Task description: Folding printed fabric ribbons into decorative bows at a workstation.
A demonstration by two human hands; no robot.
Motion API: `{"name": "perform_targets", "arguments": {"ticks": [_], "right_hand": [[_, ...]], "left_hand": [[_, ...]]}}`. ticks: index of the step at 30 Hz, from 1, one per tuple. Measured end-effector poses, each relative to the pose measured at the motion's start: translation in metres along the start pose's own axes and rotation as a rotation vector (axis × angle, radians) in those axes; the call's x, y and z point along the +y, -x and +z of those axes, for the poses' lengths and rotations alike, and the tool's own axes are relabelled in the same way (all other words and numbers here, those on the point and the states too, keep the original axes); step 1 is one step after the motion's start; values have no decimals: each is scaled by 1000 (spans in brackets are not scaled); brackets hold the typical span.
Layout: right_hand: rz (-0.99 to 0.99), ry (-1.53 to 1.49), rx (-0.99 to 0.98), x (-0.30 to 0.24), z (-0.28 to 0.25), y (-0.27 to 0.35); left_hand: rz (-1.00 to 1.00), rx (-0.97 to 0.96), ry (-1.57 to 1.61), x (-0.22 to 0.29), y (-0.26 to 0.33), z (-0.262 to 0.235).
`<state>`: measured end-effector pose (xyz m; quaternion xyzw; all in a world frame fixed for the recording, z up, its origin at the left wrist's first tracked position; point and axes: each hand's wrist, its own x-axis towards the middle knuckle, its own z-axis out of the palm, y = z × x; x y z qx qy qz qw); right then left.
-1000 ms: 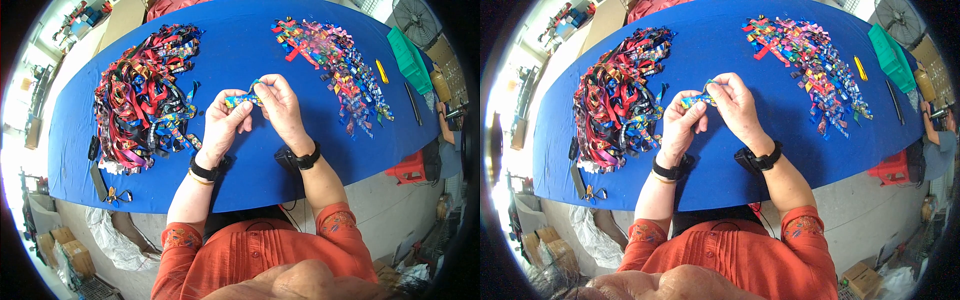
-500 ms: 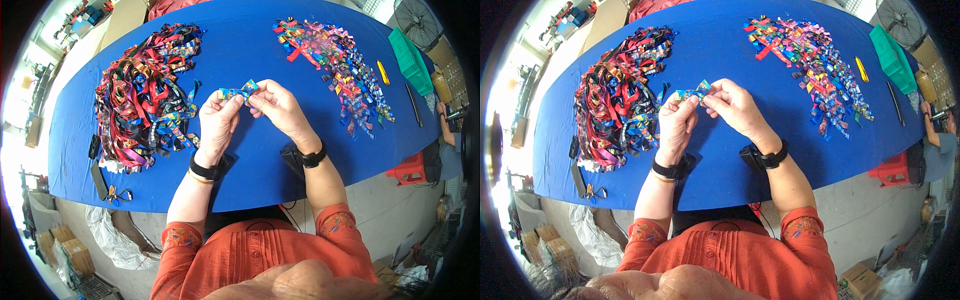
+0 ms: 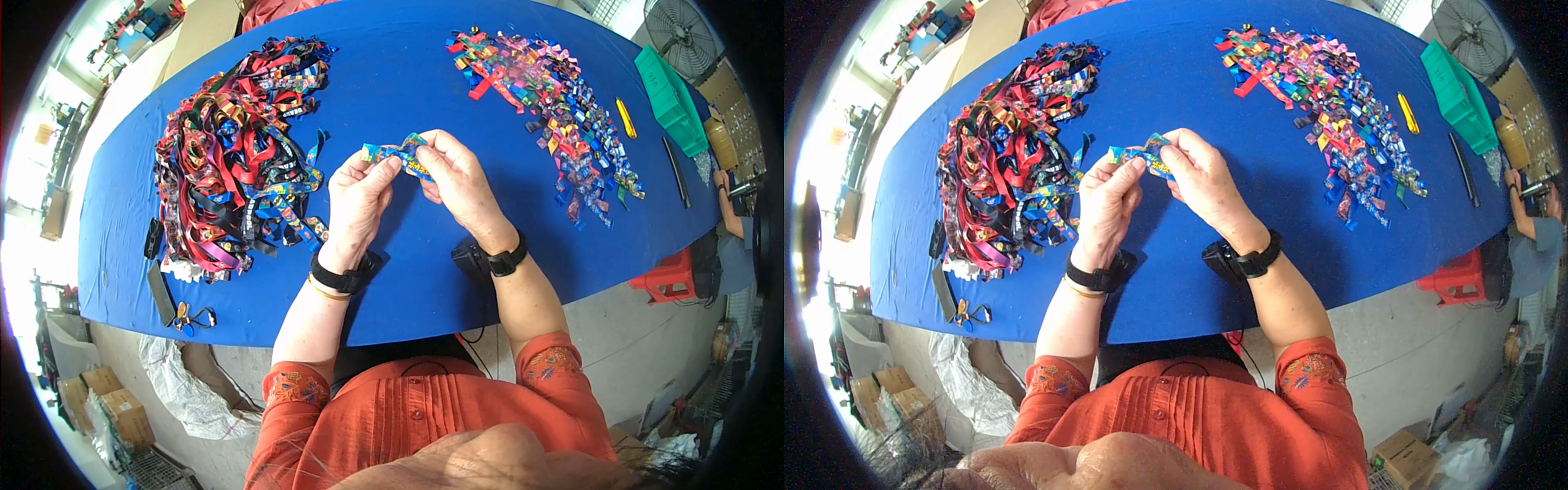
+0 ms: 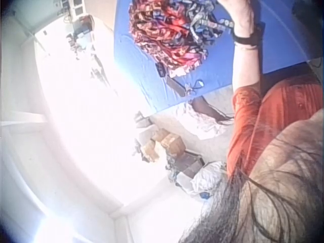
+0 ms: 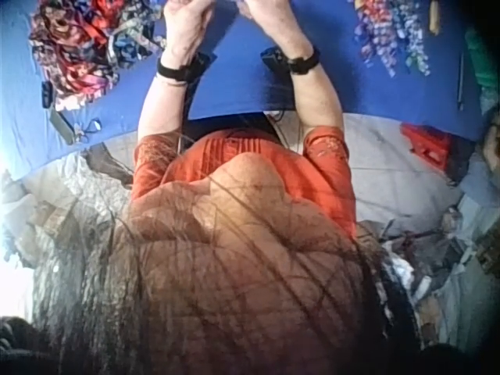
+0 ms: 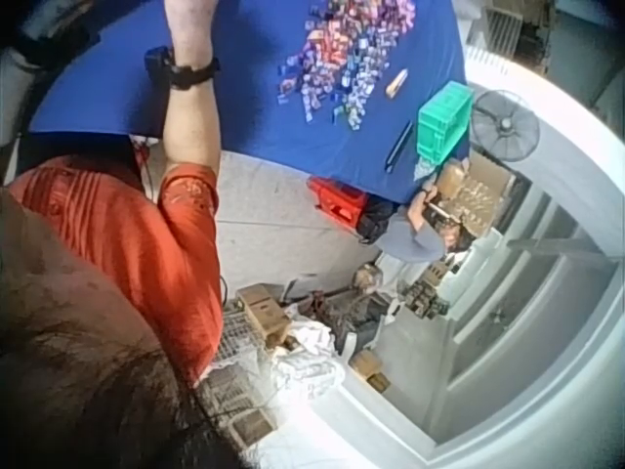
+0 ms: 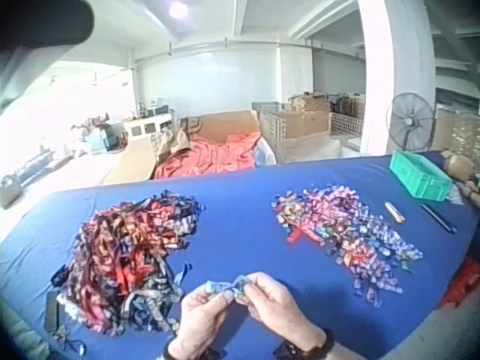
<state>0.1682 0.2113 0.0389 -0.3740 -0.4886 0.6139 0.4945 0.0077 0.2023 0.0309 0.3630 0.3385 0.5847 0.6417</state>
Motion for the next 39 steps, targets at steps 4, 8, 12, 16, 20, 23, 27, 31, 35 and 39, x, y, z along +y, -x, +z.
{"name": "perform_targets", "arguments": {"ticks": [4,8,12,16,20,23,27,31,35,39], "right_hand": [[30,-34,-15,-1,0,0],[12,29,26,-7,3,1],[20,13,9,-5,1,0],[7,-93,-21,-3,-2,-2],[20,-174,-27,-2,-4,-3],[0,-106,1,-5,0,-2],[-19,14,40,-4,1,-2],[-20,-56,-2,-4,-4,-3],[-79,98,14,2,-3,-6],[-69,83,40,5,-4,-8]], "left_hand": [[-34,-17,50,-1,-1,-3],[-74,-11,51,0,-1,-3],[-74,-1,37,0,0,-3],[-72,8,37,-3,-2,-5],[-61,7,40,-1,-2,-5],[-68,11,61,-2,-2,-5],[-71,10,53,-3,-2,-6],[-63,13,15,1,-2,0],[-105,-49,-49,2,-2,-7],[-123,-137,-29,5,-4,-9]]}}
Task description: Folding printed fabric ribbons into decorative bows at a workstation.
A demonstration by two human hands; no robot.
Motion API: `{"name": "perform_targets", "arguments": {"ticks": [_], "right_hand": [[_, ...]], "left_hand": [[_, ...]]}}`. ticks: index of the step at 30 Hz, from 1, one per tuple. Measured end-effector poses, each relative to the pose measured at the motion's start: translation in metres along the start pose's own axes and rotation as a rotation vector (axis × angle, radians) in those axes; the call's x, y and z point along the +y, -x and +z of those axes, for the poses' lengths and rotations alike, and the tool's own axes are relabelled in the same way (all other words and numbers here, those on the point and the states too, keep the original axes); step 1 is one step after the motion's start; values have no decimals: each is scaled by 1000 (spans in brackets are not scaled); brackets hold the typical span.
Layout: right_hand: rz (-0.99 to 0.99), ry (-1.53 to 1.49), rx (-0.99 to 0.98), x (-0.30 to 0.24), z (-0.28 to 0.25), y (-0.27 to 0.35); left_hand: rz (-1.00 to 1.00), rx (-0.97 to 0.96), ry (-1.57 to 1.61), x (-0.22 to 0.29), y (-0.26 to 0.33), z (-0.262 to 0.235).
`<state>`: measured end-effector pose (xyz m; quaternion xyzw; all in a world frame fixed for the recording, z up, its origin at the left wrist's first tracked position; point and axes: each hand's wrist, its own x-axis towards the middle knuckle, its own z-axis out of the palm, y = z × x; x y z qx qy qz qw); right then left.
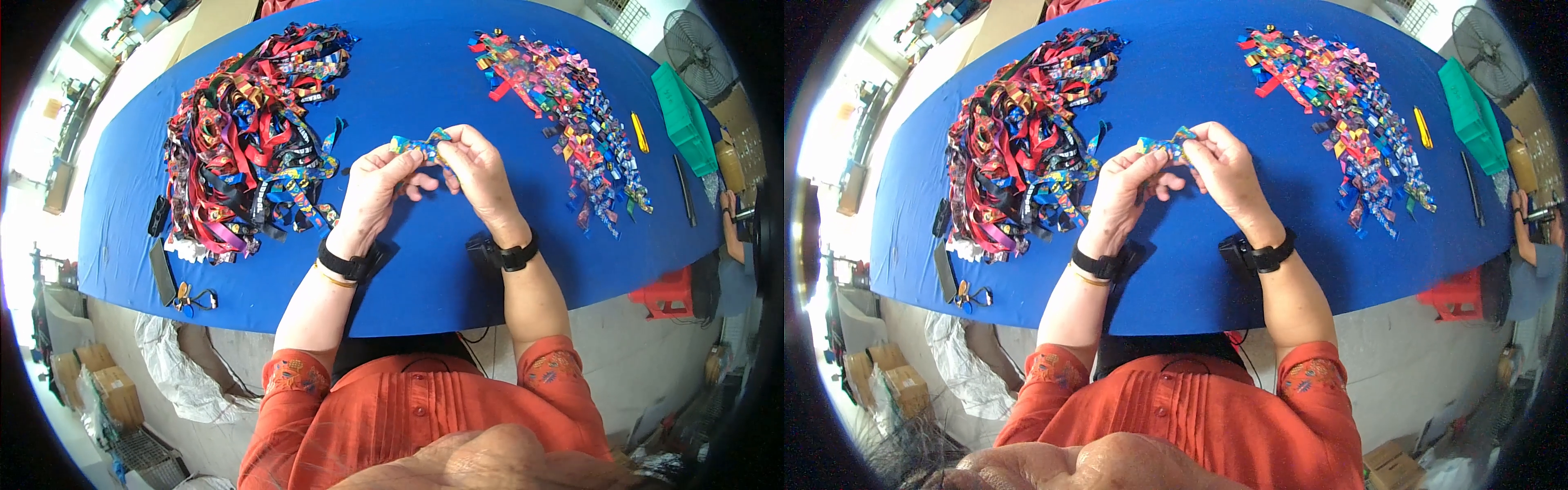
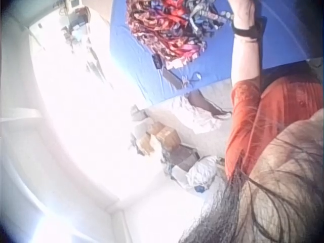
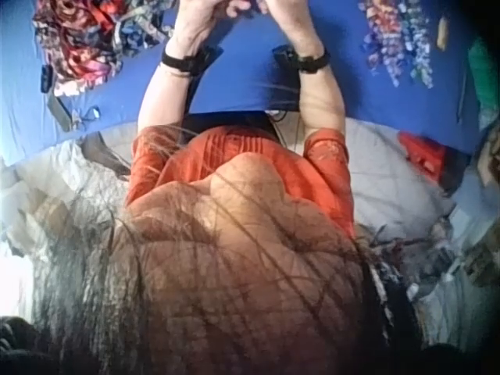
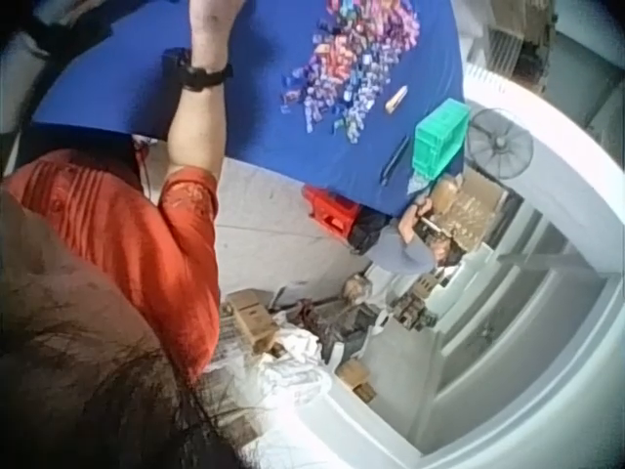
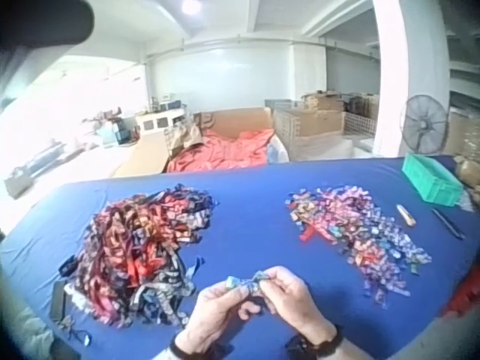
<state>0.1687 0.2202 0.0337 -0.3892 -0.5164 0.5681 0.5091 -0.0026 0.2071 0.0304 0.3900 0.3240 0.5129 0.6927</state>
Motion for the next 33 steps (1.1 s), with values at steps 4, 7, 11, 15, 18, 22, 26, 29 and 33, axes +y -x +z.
{"name": "perform_targets", "arguments": {"ticks": [4,7,11,15,18,22,26,29,33], "right_hand": [[42,-30,2,3,-9,-1],[43,-32,8,1,-6,-2],[33,-17,4,0,-6,0],[40,-6,-8,-2,-2,1],[57,-55,-13,-5,-3,2],[57,-24,13,-7,-2,3],[32,-17,21,-6,-1,3],[11,-2,25,-5,-1,3],[-11,63,28,-1,-1,2]], "left_hand": [[-62,-33,200,3,-1,2],[-64,-41,197,0,-3,-3],[-48,-47,127,-1,-3,-1],[64,-36,73,-6,-1,0],[86,-15,37,-6,-3,-3],[71,41,32,-5,-2,1],[60,48,18,-2,-1,1],[50,46,9,-4,-2,0],[65,61,22,-2,-2,4]]}}
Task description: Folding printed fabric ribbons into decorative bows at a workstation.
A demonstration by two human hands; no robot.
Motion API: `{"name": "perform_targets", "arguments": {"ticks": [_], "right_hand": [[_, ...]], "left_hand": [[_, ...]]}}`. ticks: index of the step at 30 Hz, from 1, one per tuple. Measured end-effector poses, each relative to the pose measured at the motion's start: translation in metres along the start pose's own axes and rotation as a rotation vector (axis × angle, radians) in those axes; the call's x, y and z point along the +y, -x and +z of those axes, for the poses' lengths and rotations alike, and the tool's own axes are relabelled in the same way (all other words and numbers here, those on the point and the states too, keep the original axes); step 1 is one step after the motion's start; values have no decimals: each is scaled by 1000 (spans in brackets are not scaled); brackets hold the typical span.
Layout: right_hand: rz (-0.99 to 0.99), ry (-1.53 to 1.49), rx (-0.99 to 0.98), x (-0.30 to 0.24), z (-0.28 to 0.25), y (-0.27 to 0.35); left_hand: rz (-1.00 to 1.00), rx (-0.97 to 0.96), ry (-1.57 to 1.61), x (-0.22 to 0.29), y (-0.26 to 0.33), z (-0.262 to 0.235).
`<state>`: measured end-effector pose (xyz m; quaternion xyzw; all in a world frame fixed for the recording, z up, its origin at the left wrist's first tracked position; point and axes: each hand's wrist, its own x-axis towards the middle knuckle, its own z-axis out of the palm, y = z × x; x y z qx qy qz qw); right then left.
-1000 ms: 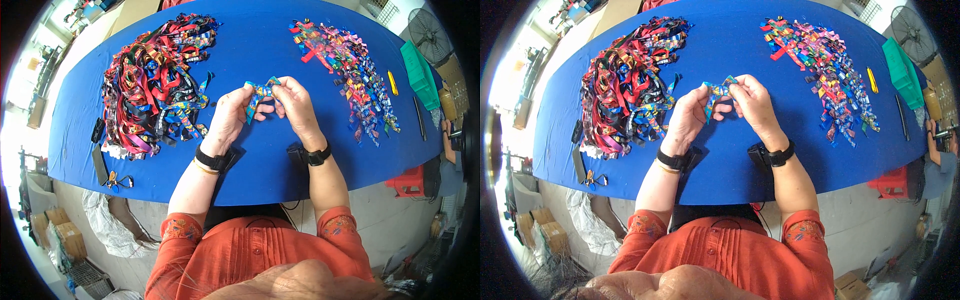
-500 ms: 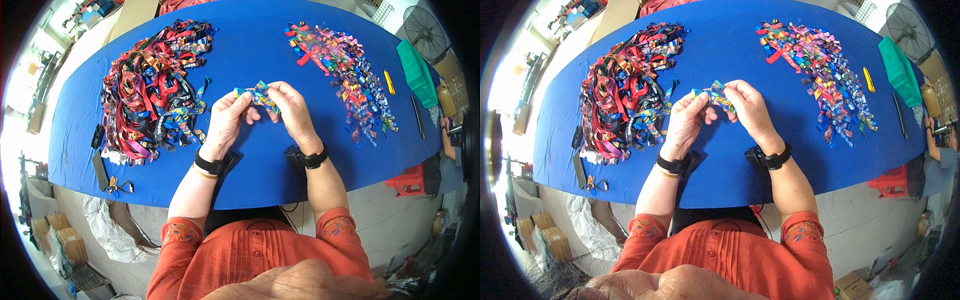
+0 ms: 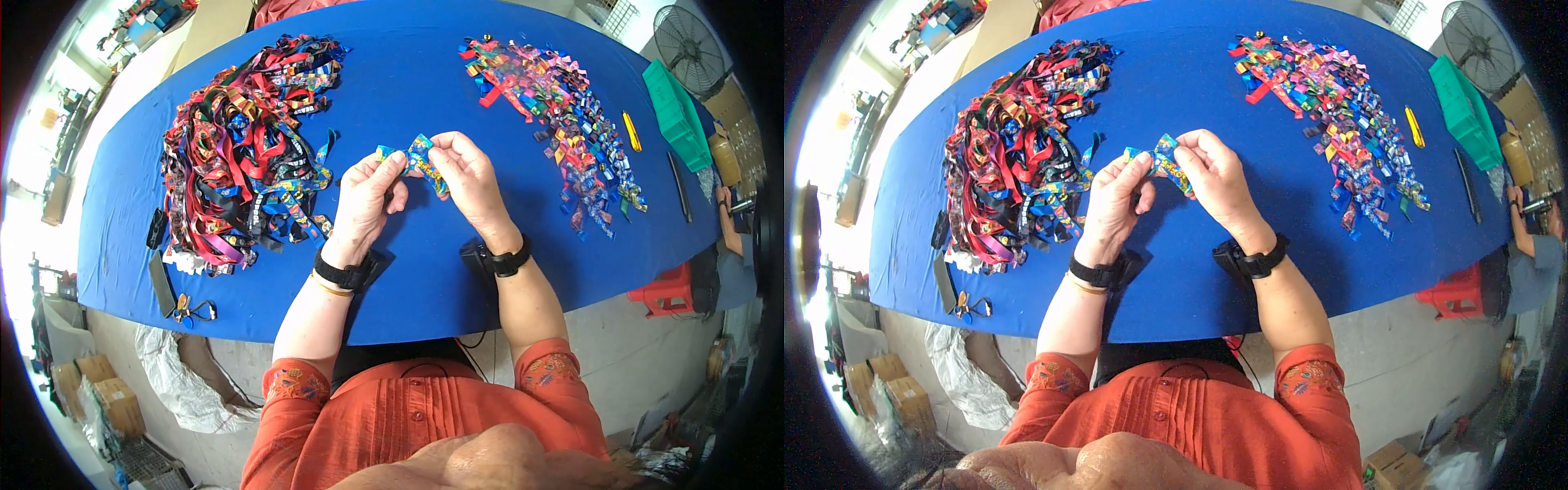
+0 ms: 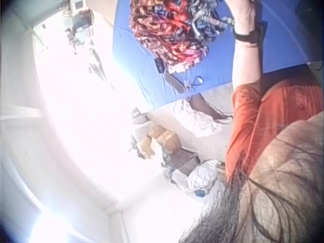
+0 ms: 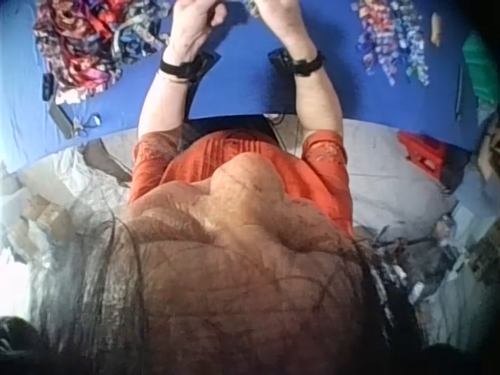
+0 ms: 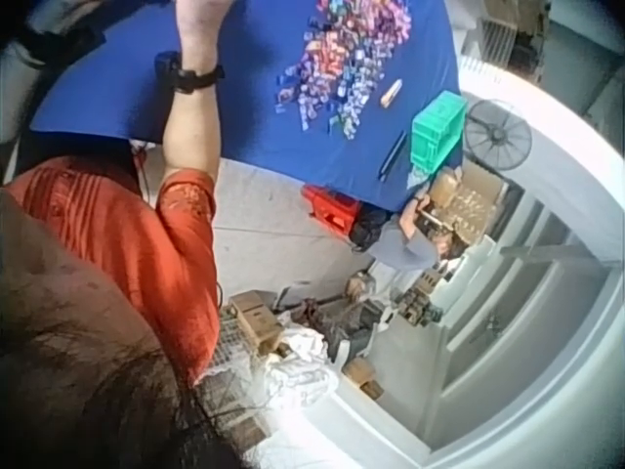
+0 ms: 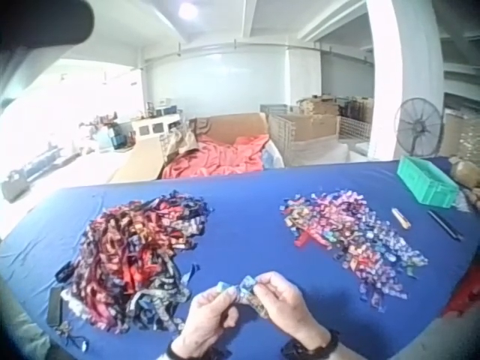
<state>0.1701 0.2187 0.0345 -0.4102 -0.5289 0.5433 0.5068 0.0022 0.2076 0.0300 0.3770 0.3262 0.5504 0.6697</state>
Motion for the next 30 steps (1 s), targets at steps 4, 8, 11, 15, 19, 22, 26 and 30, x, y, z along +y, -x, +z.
{"name": "perform_targets", "arguments": {"ticks": [4,8,11,15,19,22,26,30], "right_hand": [[-22,31,-6,-2,0,1],[-22,-13,-20,-1,-1,1],[-7,11,-22,-3,-1,1],[-8,9,-33,-8,1,3],[-126,-32,-42,2,-1,-2],[-119,-15,-42,1,-2,-1],[-128,-41,-60,-3,-1,-1],[-77,35,-114,4,-4,-1]], "left_hand": [[-1,-7,-36,-1,0,-3],[12,-12,-65,-1,1,-2],[10,-9,-69,-1,2,-1],[23,-18,-72,-1,2,-3],[11,-15,-84,-2,1,-1],[6,-9,-88,1,2,1],[34,-18,-121,-1,2,1],[32,-10,-85,-1,2,3]]}}
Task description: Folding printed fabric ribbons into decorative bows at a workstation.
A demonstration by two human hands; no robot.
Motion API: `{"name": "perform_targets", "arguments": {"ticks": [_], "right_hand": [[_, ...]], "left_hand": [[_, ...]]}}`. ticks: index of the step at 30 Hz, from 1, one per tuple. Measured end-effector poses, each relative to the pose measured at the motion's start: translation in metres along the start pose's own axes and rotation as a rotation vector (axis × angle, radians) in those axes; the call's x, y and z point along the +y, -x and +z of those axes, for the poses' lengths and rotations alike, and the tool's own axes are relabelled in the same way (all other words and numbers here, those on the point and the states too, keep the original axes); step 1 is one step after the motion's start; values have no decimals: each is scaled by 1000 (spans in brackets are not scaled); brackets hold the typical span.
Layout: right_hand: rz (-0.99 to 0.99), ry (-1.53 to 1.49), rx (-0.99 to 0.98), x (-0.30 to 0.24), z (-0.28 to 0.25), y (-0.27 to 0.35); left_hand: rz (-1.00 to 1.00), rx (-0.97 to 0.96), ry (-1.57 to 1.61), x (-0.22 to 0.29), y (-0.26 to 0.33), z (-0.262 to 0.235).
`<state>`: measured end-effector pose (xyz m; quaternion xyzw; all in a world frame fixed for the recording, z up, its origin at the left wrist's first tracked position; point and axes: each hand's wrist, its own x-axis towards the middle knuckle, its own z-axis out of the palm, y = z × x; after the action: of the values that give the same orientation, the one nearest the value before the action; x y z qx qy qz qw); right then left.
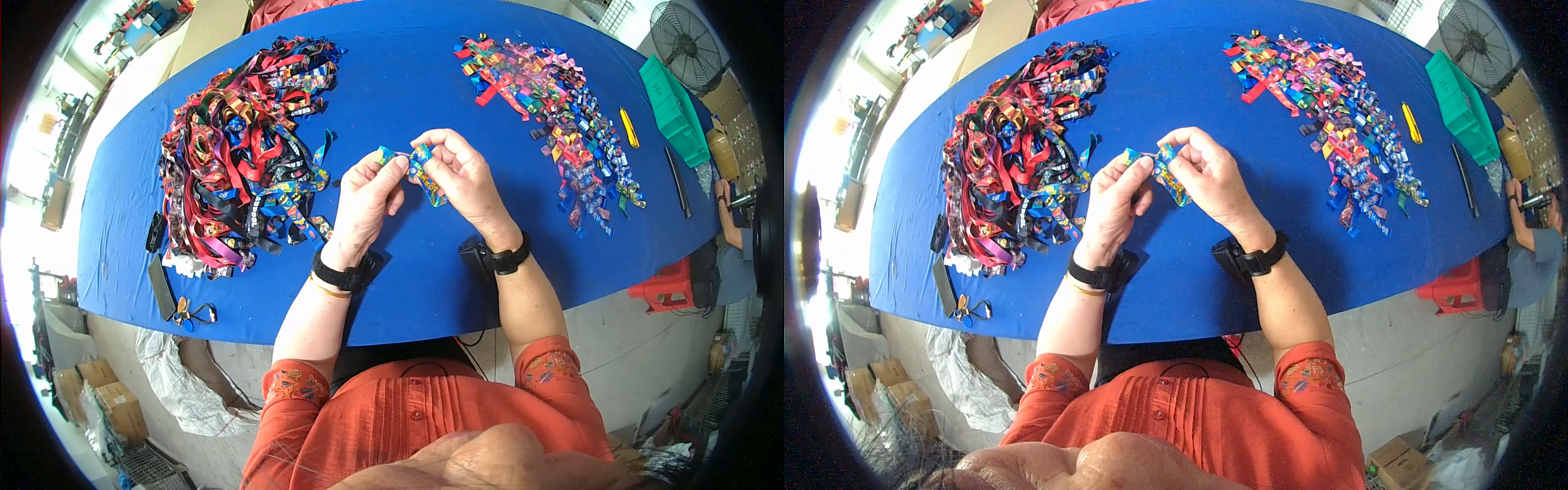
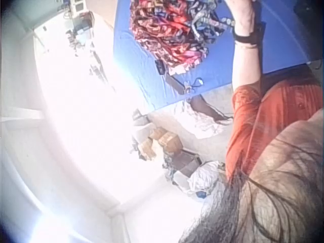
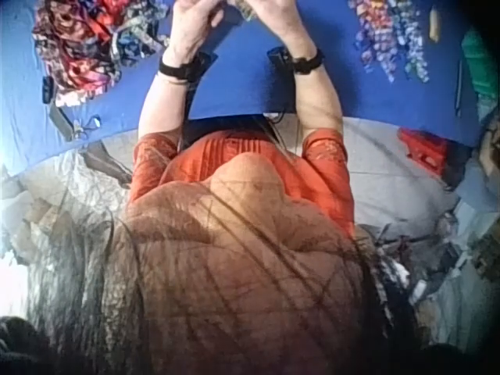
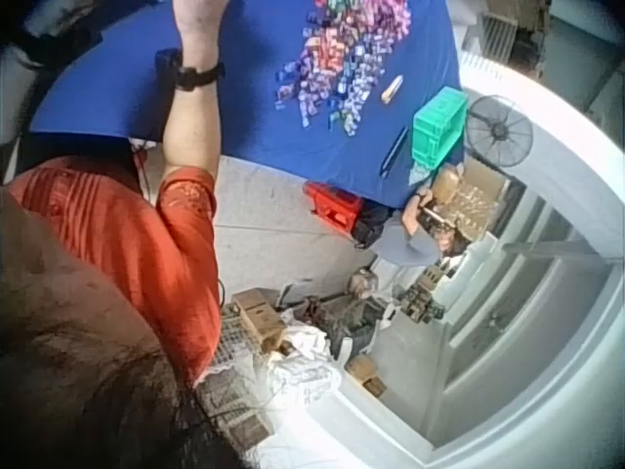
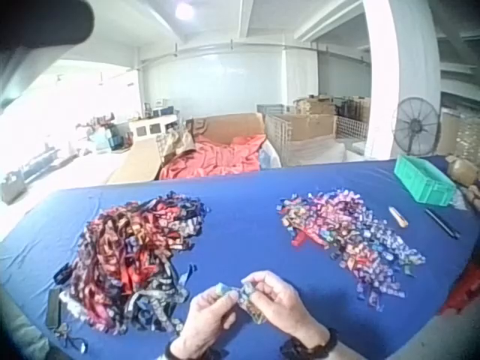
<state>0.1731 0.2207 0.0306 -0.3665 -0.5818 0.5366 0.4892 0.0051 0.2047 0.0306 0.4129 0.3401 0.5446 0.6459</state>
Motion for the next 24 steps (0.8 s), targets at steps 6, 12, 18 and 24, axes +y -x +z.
{"name": "perform_targets", "arguments": {"ticks": [6,12,18,24], "right_hand": [[-30,3,-16,-6,7,1],[24,-54,-8,1,9,3],[6,-113,14,2,11,4],[84,-206,-10,-4,4,2]], "left_hand": [[-4,-7,94,-3,1,-2],[-37,-23,67,-2,2,-4],[-27,-39,53,1,4,-1],[-20,-42,63,2,5,0]]}}
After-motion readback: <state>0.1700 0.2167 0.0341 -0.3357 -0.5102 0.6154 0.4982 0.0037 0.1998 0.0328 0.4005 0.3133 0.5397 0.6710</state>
